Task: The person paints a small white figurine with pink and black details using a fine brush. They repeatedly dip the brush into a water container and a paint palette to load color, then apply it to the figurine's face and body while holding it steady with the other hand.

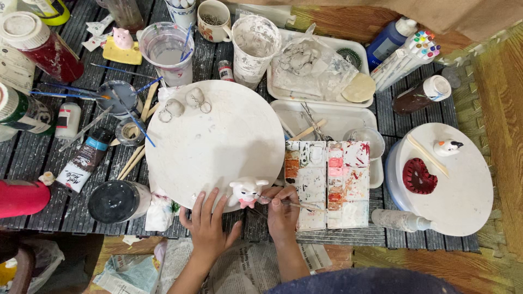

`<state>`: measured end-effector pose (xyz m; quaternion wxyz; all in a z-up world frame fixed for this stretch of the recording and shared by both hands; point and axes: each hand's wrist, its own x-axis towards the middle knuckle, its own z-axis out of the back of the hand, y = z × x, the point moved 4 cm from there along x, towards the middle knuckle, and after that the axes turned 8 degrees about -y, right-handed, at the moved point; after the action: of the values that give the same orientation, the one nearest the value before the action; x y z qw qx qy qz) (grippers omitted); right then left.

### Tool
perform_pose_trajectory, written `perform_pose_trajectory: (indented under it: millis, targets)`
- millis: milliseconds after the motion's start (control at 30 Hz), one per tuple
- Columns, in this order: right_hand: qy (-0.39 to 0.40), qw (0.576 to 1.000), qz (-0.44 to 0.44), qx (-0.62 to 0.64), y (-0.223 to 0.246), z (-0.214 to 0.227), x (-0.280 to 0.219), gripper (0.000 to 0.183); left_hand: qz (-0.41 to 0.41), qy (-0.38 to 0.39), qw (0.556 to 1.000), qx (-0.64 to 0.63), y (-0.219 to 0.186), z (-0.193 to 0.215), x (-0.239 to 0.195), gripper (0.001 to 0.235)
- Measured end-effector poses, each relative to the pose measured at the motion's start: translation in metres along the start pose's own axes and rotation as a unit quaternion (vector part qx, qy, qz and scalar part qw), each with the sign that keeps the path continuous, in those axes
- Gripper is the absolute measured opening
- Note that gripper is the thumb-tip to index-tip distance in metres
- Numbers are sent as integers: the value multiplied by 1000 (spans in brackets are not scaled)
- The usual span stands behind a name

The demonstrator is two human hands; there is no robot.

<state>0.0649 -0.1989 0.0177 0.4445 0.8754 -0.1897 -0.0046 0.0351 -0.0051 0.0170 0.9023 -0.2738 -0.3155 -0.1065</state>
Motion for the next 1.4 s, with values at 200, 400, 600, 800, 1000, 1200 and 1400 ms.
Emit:
perform_pose_trajectory:
  millis: [200,400,600,800,1000,1200,1400]
  targets:
    - [1,1000,9,-14,-1,3,-2,18,2,-1,1000,-4,-1,1,1,69]
    - [-17,1000,-5,0,3,-2,-1,20,-1,-2,1000,-1,-1,2,1,70]
    - [-22,998,48,24,12,8,-5,14,-17,-3,1000,19,-3,-2,-3,72]
    - [-76,992,103,-10,51,43,-15,15,-9,-14,1000,24,-5,-1,-6,71]
    - [-55,894,293,-335,112,66,-46,14,-31,-26,999,22,-15,9,0,70]
    - [-177,876,219,-393,144,120,-68,12,-11,-25,997,-73,-35,34,8,68]
    - [-206,884,192,-372,163,155,-86,9,7,-48,990,-132,-49,61,-3,60]
